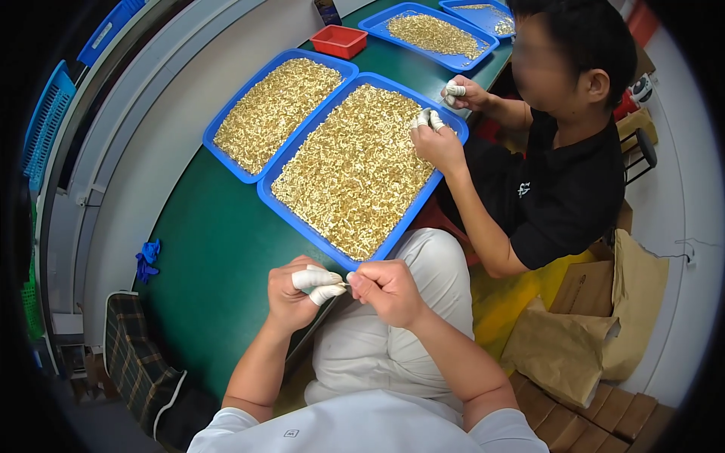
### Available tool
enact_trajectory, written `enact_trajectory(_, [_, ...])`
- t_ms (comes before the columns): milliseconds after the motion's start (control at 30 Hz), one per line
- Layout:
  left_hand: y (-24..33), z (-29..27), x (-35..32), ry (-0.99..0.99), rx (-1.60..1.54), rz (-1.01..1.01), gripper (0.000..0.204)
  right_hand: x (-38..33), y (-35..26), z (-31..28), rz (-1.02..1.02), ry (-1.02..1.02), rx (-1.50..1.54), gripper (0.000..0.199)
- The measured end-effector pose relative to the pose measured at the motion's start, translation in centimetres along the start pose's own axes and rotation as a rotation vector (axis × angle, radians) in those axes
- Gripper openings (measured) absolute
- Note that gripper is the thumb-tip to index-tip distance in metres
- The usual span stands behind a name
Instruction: Sorting and inspecting small items from blue plastic trays while seated at a workbench.
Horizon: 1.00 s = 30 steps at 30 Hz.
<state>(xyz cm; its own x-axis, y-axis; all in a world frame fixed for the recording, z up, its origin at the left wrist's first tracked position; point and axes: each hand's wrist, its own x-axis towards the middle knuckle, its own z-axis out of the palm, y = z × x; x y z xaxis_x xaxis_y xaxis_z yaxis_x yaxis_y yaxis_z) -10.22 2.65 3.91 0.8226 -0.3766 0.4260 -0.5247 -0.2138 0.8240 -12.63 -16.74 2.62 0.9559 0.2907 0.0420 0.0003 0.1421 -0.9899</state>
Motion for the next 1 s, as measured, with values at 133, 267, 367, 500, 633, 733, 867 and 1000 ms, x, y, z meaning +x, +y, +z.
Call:
enact_trajectory(133, [0.2, 0.1, -0.1, 0.040, 0.005, -0.014, 0.015, 0.1, -0.1, 0.0, 0.020, -0.002, -0.010, 0.036])
enact_trajectory(267, [0.0, -0.2, -0.1, 0.103, -0.004, -0.069, 0.014, 0.2, 0.0, -0.2, 0.041, 0.045, 0.084, 0.034])
enact_trajectory(367, [0.0, -0.2, 0.3, 0.033, -0.005, -0.021, 0.014, 0.5, -0.4, 0.6, 0.066, -0.002, 0.065, 0.033])
enact_trajectory(500, [-0.4, -1.7, 1.0, 0.071, -0.053, -0.112, 0.009, 0.2, 0.5, -1.5, 0.012, 0.021, 0.004, 0.034])
enact_trajectory(633, [-3.2, -5.7, 5.5, 0.178, 0.248, -0.299, 0.010, -0.1, 1.8, -2.8, 0.111, 0.216, 0.061, 0.034])
enact_trajectory(733, [-7.1, -10.1, 11.1, 0.299, 0.408, -0.310, 0.024, -0.3, 2.8, -2.8, 0.131, 0.241, 0.108, 0.032])
enact_trajectory(867, [-9.6, -13.3, 13.3, 0.454, 0.456, -0.337, 0.036, -0.7, 4.3, -3.3, 0.144, 0.307, 0.135, 0.027])
enact_trajectory(1000, [-9.1, -8.8, 9.4, 0.260, 0.380, -0.277, 0.022, -0.7, 4.6, -3.8, 0.136, 0.324, 0.148, 0.026])
